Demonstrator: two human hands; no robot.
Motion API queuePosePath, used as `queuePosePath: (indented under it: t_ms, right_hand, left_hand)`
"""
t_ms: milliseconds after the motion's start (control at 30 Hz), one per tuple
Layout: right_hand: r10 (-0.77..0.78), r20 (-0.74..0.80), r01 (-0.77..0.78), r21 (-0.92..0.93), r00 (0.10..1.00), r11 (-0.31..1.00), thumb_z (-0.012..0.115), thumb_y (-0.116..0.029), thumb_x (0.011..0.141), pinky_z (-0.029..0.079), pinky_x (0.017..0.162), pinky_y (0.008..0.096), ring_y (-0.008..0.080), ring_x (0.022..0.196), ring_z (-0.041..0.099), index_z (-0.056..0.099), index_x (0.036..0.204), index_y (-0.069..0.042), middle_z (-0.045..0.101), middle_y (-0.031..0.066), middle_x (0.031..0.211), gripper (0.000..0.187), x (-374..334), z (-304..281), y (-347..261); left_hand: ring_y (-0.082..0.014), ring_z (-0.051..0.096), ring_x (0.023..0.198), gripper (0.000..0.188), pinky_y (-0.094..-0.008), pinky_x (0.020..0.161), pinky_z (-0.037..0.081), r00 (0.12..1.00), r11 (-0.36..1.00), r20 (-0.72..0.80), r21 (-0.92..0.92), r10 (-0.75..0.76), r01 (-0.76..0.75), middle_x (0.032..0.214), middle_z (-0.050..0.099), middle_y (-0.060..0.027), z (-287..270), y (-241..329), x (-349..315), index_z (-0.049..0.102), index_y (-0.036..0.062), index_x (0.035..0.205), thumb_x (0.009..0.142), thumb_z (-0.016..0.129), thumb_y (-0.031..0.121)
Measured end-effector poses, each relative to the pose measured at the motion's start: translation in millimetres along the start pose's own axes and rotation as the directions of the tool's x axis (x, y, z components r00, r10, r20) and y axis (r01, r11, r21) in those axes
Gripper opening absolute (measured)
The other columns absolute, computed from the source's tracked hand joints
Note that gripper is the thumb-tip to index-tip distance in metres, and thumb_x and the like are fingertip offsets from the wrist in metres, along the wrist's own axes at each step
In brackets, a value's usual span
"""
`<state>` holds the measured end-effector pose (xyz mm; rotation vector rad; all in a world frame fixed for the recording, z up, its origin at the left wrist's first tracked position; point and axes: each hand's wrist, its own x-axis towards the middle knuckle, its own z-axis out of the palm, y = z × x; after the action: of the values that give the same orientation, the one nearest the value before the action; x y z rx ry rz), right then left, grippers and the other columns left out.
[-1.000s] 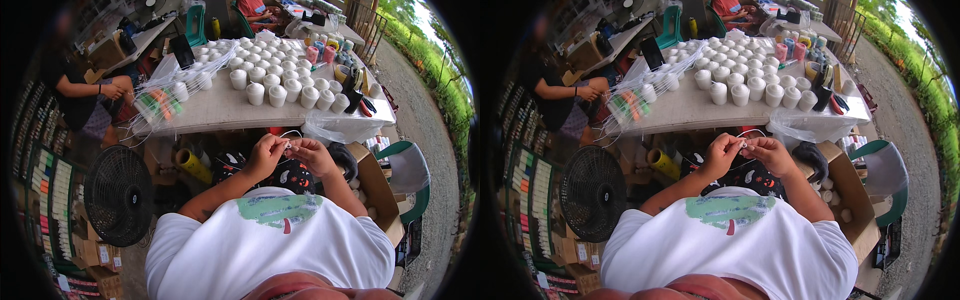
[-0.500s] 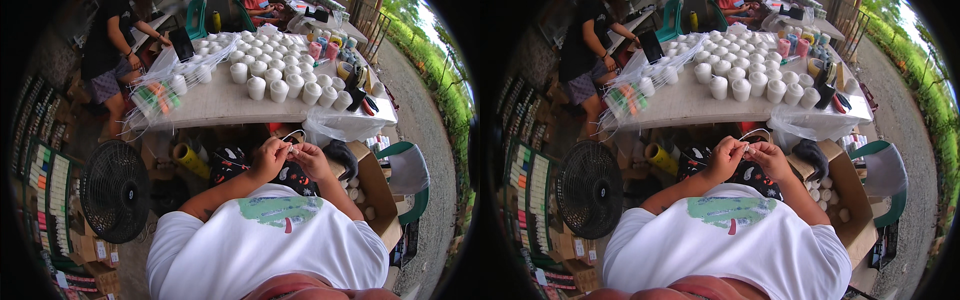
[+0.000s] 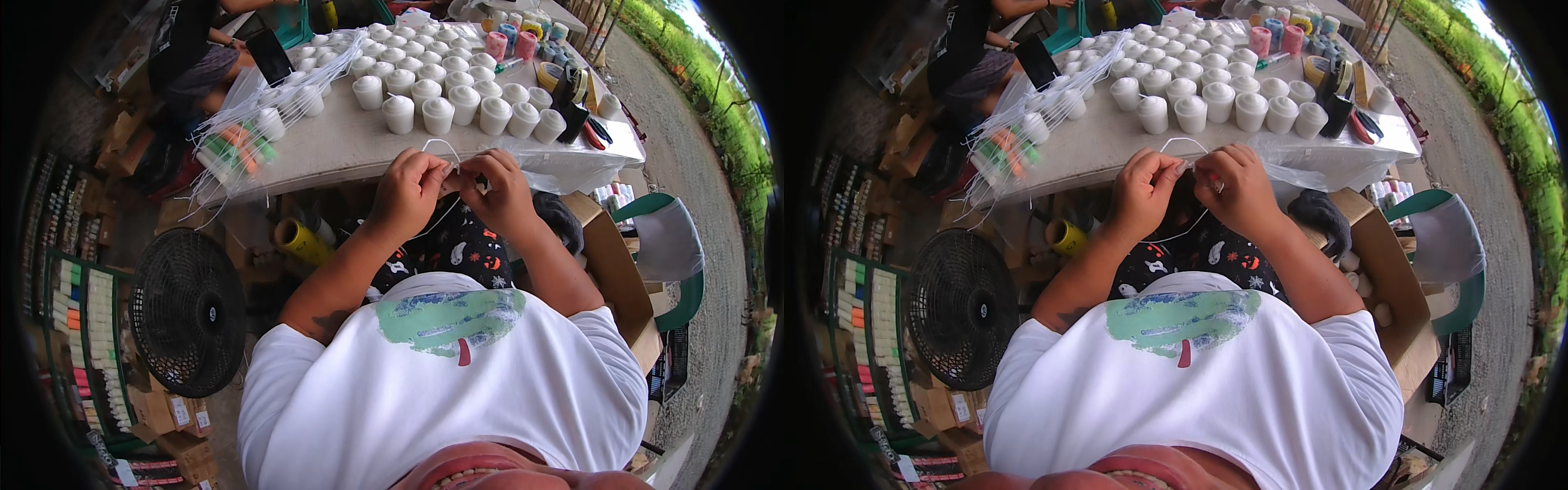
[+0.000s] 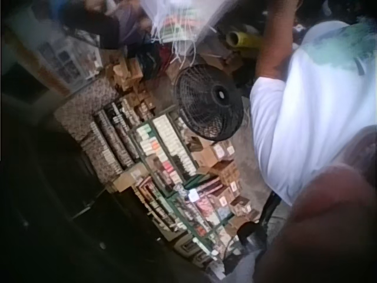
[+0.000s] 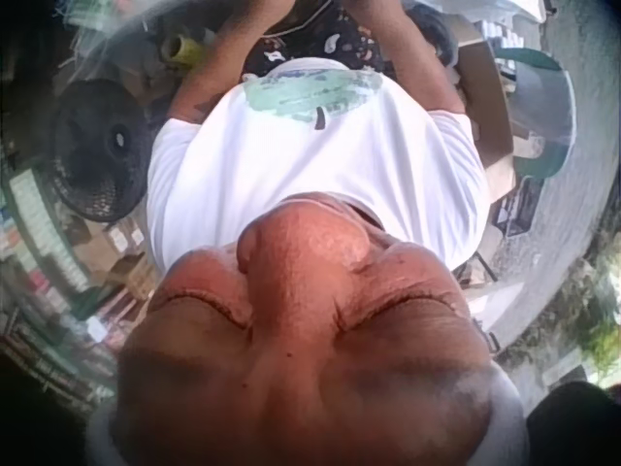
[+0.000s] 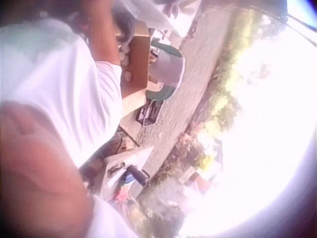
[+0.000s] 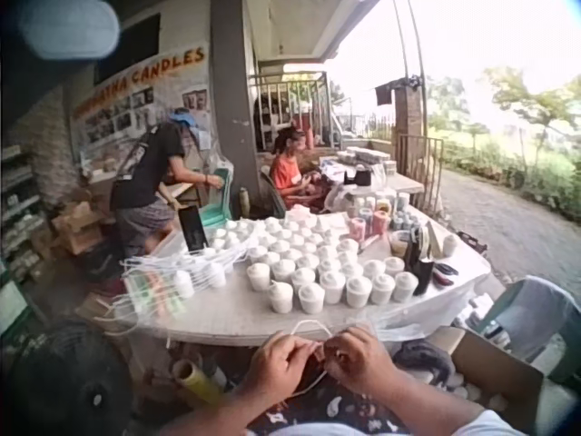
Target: The person inserts a wick into a white cylindrical candle, secures it, and trims the excess wick with scissors. The person repeats this process for multiple candles, placing finished units on the table.
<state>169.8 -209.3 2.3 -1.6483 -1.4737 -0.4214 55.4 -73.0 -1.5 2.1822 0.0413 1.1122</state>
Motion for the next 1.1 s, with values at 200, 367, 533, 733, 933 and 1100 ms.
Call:
queuePosePath:
  t_ms: [200, 367, 533, 733, 933, 1100]
  right_hand:
    - [0.015, -0.060, -0.011, 0.066, 0.998, 0.998, 0.070, -0.002, 0.068, 0.045, 0.073, 0.0363, 0.0268, 0.077, 0.058, 0.060, 0.086, -0.005, 0.059, 0.0068, 0.079, 0.021, 8.3, -2.5, -5.2]
    - [0.183, 0.105, -0.207, 0.314, 0.978, 0.927, 0.072, -0.007, 0.075, 0.047, 0.074, 0.0373, 0.0286, 0.082, 0.059, 0.064, 0.101, -0.005, 0.061, 0.0097, 0.084, 0.028, 6.1, -13.3, -11.5]
    - [0.106, 0.218, -0.148, 0.185, 0.970, 0.972, 0.073, -0.011, 0.077, 0.047, 0.076, 0.0380, 0.0288, 0.083, 0.060, 0.064, 0.110, -0.005, 0.062, 0.0102, 0.087, 0.034, -6.4, -8.5, -8.7]
    - [-0.033, 0.238, 0.002, 0.132, 0.971, 0.991, 0.071, -0.009, 0.077, 0.046, 0.079, 0.0382, 0.0265, 0.080, 0.061, 0.063, 0.087, -0.005, 0.062, 0.0081, 0.079, 0.013, -36.4, 10.1, 1.7]
    - [0.015, 0.343, -0.071, 0.150, 0.939, 0.986, 0.067, -0.014, 0.080, 0.045, 0.081, 0.0370, 0.0264, 0.079, 0.061, 0.062, 0.084, -0.005, 0.061, 0.0082, 0.078, 0.011, -66.3, 19.1, -6.1]
    - [0.005, 0.364, -0.056, 0.130, 0.931, 0.990, 0.067, -0.012, 0.079, 0.045, 0.081, 0.0374, 0.0266, 0.078, 0.060, 0.062, 0.084, -0.005, 0.062, 0.0090, 0.079, 0.010, -65.9, 19.1, -10.8]
  left_hand:
    - [-0.0135, 0.052, 0.063, 0.011, -0.0277, 0.059, 0.043, 0.995, 0.994, -0.038, -0.066, -0.090, 0.087, 0.072, 0.055, -0.0050, -10.4, 3.5, 6.3, 0.062, 0.0013, 0.083, 0.088, 0.065, 0.011]
    - [-0.0122, 0.051, 0.064, 0.011, -0.0265, 0.060, 0.042, 0.984, 0.976, 0.006, -0.128, -0.177, 0.176, 0.073, 0.055, -0.0041, -10.8, 2.1, -1.8, 0.063, 0.0014, 0.083, 0.088, 0.065, 0.011]
    - [-0.0170, 0.054, 0.063, 0.008, -0.0289, 0.058, 0.043, 0.977, 0.976, 0.122, -0.109, -0.177, 0.191, 0.073, 0.056, -0.0071, -5.9, 2.2, -13.8, 0.062, 0.0014, 0.082, 0.087, 0.064, 0.008]
    - [-0.0137, 0.049, 0.063, 0.011, -0.0258, 0.059, 0.041, 0.884, 0.936, 0.378, -0.108, -0.274, 0.336, 0.074, 0.053, -0.0055, -7.9, -8.7, -40.7, 0.063, -0.0003, 0.087, 0.090, 0.061, 0.010]
    - [-0.0159, 0.055, 0.066, 0.008, -0.0273, 0.059, 0.044, 0.839, 0.951, 0.474, -0.008, -0.268, 0.308, 0.075, 0.055, -0.0070, -16.0, -17.1, -72.0, 0.062, -0.0006, 0.086, 0.089, 0.060, 0.007]
    - [-0.0212, 0.055, 0.065, 0.008, -0.0309, 0.059, 0.044, 0.860, 0.940, 0.420, -0.043, -0.290, 0.338, 0.074, 0.056, -0.0088, -19.2, -18.5, -80.9, 0.062, 0.0002, 0.084, 0.087, 0.062, 0.008]
